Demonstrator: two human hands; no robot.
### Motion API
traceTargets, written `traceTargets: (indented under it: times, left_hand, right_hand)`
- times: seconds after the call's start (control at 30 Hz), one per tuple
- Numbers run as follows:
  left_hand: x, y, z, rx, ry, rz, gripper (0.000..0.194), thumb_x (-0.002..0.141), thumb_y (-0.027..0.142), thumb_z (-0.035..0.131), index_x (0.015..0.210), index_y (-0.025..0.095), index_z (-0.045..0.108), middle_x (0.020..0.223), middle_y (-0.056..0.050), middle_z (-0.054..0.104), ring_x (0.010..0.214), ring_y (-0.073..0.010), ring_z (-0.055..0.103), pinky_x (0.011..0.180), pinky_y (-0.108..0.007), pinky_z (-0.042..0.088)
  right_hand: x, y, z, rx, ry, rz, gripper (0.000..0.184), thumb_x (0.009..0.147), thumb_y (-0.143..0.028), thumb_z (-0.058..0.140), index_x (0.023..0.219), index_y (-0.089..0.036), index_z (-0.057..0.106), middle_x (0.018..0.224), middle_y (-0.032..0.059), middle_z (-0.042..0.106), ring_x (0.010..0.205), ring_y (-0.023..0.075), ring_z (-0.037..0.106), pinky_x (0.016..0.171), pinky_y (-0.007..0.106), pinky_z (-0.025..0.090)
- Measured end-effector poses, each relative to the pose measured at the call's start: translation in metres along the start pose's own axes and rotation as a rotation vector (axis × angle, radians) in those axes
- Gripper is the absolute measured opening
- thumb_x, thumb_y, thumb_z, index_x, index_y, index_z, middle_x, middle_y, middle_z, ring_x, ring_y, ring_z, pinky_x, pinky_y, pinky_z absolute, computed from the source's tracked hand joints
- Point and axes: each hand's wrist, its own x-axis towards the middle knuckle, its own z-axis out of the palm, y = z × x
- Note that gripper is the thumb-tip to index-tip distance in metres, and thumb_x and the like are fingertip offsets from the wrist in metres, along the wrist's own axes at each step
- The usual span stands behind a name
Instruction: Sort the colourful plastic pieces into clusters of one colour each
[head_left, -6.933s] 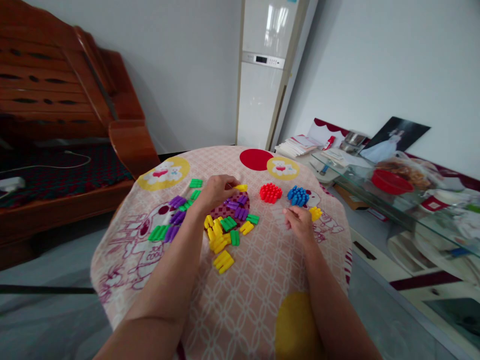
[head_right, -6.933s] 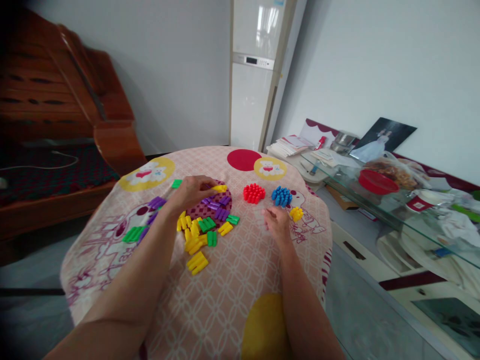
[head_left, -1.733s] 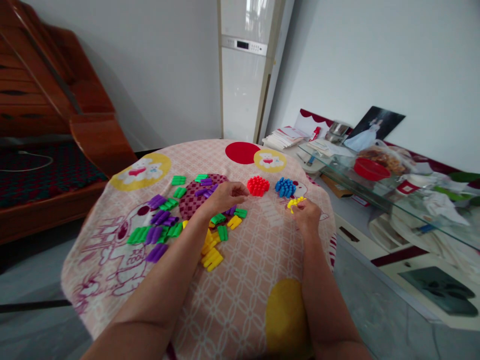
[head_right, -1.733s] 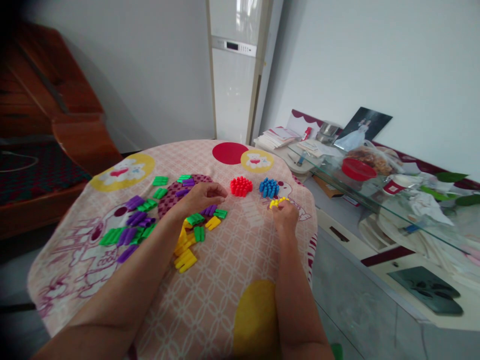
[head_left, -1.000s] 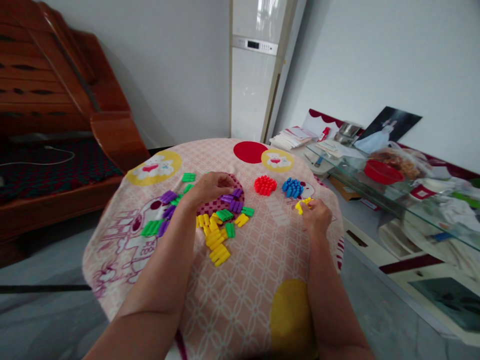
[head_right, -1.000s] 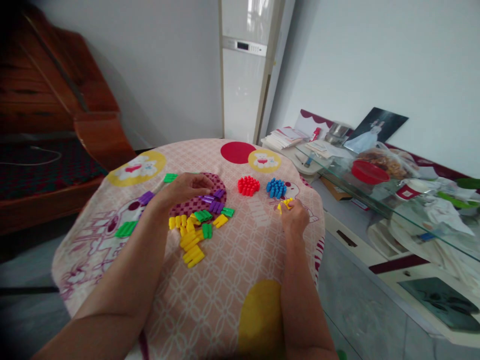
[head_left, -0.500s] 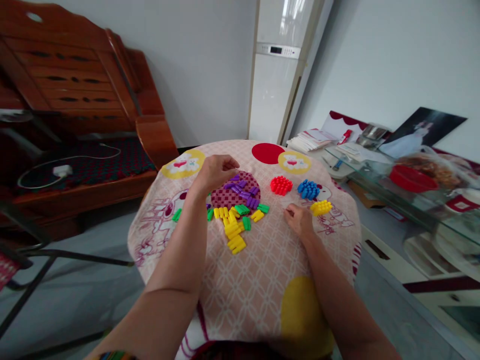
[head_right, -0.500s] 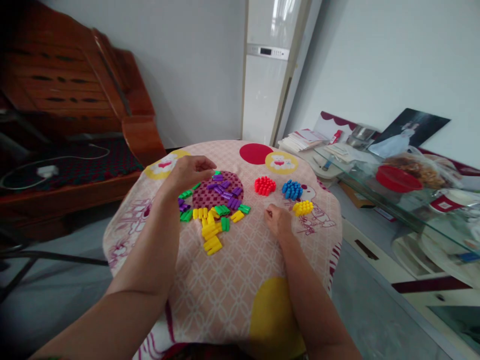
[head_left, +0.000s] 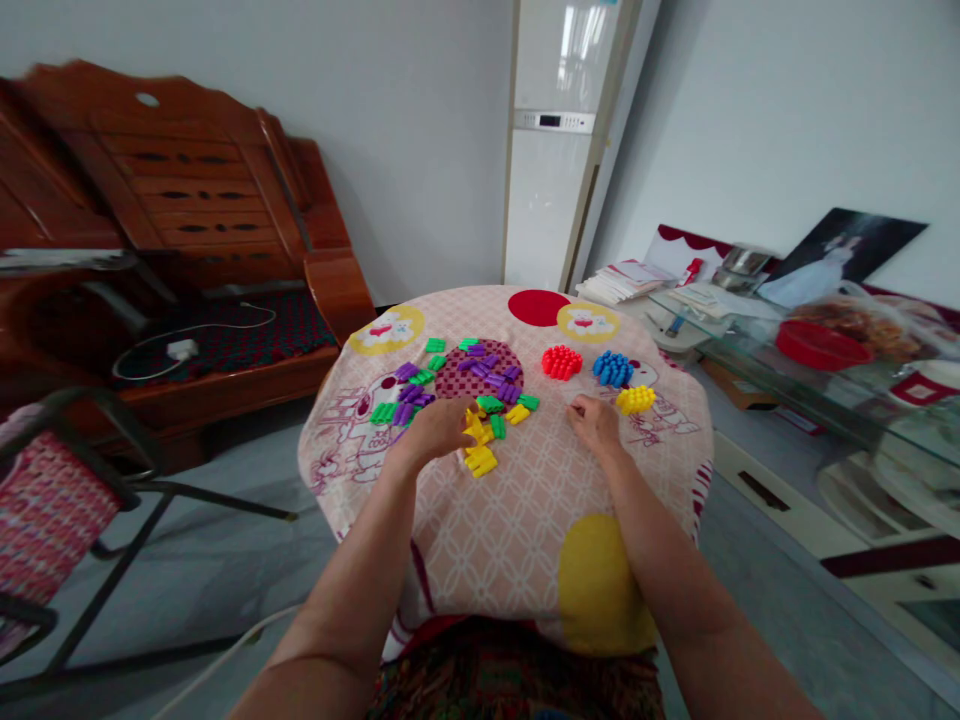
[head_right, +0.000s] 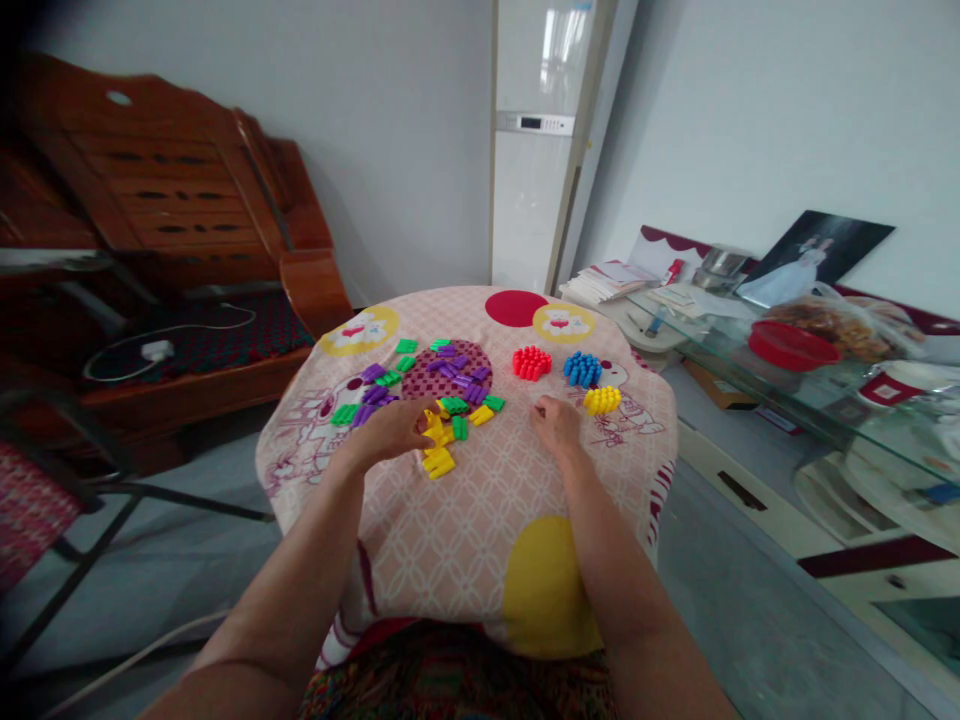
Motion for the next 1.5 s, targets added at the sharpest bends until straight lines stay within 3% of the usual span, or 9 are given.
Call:
traceTargets:
  times: [0.23, 0.43, 0.6, 0.73, 0.83, 1.0, 1.2, 1.33, 1.5]
  left_hand:
    - [-0.004, 0.003, 0.016, -0.055, 0.086, 0.087, 0.025, 0.068, 0.024, 0.068, 0.092, 0.021, 0.067, 0.073, 0.000, 0.064, 0.072, -0.0190, 0.061, 0.063, -0.027, 0.039]
    - [0.002, 0.014, 0.015, -0.076, 0.190, 0.086, 0.020, 0.069, 0.026, 0.067, 0.087, 0.018, 0.064, 0.087, -0.005, 0.070, 0.079, -0.0208, 0.065, 0.069, -0.028, 0.043]
    - [0.019, 0.062, 0.022, -0.223, 0.309, 0.146, 0.021, 0.071, 0.027, 0.068, 0.090, 0.019, 0.063, 0.082, -0.003, 0.068, 0.073, -0.0186, 0.062, 0.067, -0.029, 0.042]
    - [0.039, 0.106, 0.052, -0.351, 0.321, 0.130, 0.020, 0.070, 0.028, 0.072, 0.082, 0.019, 0.058, 0.076, -0.002, 0.064, 0.068, -0.0172, 0.058, 0.064, -0.029, 0.040]
    - [0.047, 0.121, 0.079, -0.404, 0.327, 0.057, 0.016, 0.072, 0.024, 0.069, 0.076, 0.019, 0.055, 0.072, -0.002, 0.062, 0.067, -0.0167, 0.055, 0.062, -0.029, 0.040]
    - [0.050, 0.118, 0.104, -0.549, 0.275, 0.178, 0.007, 0.076, 0.016, 0.061, 0.080, 0.019, 0.058, 0.076, -0.002, 0.067, 0.071, -0.0158, 0.061, 0.067, -0.028, 0.047]
    - [0.051, 0.114, 0.111, -0.713, 0.217, 0.273, 0.023, 0.071, 0.007, 0.059, 0.090, 0.018, 0.061, 0.084, -0.004, 0.071, 0.077, -0.0160, 0.068, 0.075, -0.029, 0.055]
    - [0.050, 0.112, 0.113, -0.743, 0.188, 0.272, 0.026, 0.071, 0.008, 0.059, 0.095, 0.016, 0.064, 0.086, -0.006, 0.072, 0.078, -0.0165, 0.069, 0.076, -0.030, 0.057]
    - [0.048, 0.110, 0.114, -0.666, 0.199, 0.247, 0.020, 0.073, 0.010, 0.059, 0.089, 0.018, 0.067, 0.088, -0.005, 0.074, 0.079, -0.0167, 0.068, 0.077, -0.031, 0.057]
  right_hand:
    - [-0.019, -0.005, -0.004, 0.162, 0.083, 0.034, 0.019, 0.082, -0.030, 0.059, 0.067, -0.021, 0.067, 0.067, 0.0026, 0.069, 0.064, 0.0161, 0.057, 0.060, 0.025, 0.035]
    - [-0.039, -0.007, -0.011, 0.352, 0.137, 0.096, 0.022, 0.080, -0.034, 0.059, 0.062, -0.021, 0.063, 0.062, 0.0009, 0.064, 0.062, 0.0160, 0.055, 0.061, 0.026, 0.038]
    - [-0.048, -0.006, -0.016, 0.569, 0.166, 0.155, 0.028, 0.078, -0.040, 0.055, 0.058, -0.021, 0.057, 0.053, -0.0019, 0.056, 0.055, 0.0144, 0.052, 0.057, 0.025, 0.039]
    - [-0.052, -0.004, -0.019, 0.716, 0.139, 0.206, 0.036, 0.082, -0.048, 0.050, 0.060, -0.021, 0.057, 0.054, -0.0003, 0.060, 0.049, 0.0143, 0.053, 0.052, 0.026, 0.042]
    - [-0.055, -0.003, -0.019, 0.731, 0.139, 0.188, 0.038, 0.083, -0.051, 0.051, 0.066, -0.020, 0.063, 0.056, 0.0017, 0.063, 0.050, 0.0161, 0.057, 0.054, 0.027, 0.046]
    - [-0.057, -0.004, -0.016, 0.697, 0.134, 0.163, 0.033, 0.074, -0.045, 0.065, 0.091, -0.018, 0.074, 0.080, 0.0057, 0.074, 0.072, 0.0212, 0.068, 0.067, 0.030, 0.053]
    - [-0.057, -0.009, -0.014, 0.564, 0.132, 0.104, 0.025, 0.071, -0.034, 0.066, 0.089, -0.019, 0.074, 0.086, 0.0057, 0.074, 0.073, 0.0193, 0.066, 0.073, 0.030, 0.052]
    - [-0.054, 0.005, -0.020, 0.494, 0.305, 0.192, 0.027, 0.073, -0.038, 0.064, 0.089, -0.017, 0.073, 0.087, 0.0088, 0.074, 0.072, 0.0200, 0.064, 0.072, 0.030, 0.051]
    - [-0.041, 0.050, -0.034, 0.253, 0.572, 0.374, 0.030, 0.075, -0.042, 0.056, 0.083, -0.017, 0.071, 0.080, 0.0094, 0.073, 0.073, 0.0216, 0.062, 0.071, 0.031, 0.047]
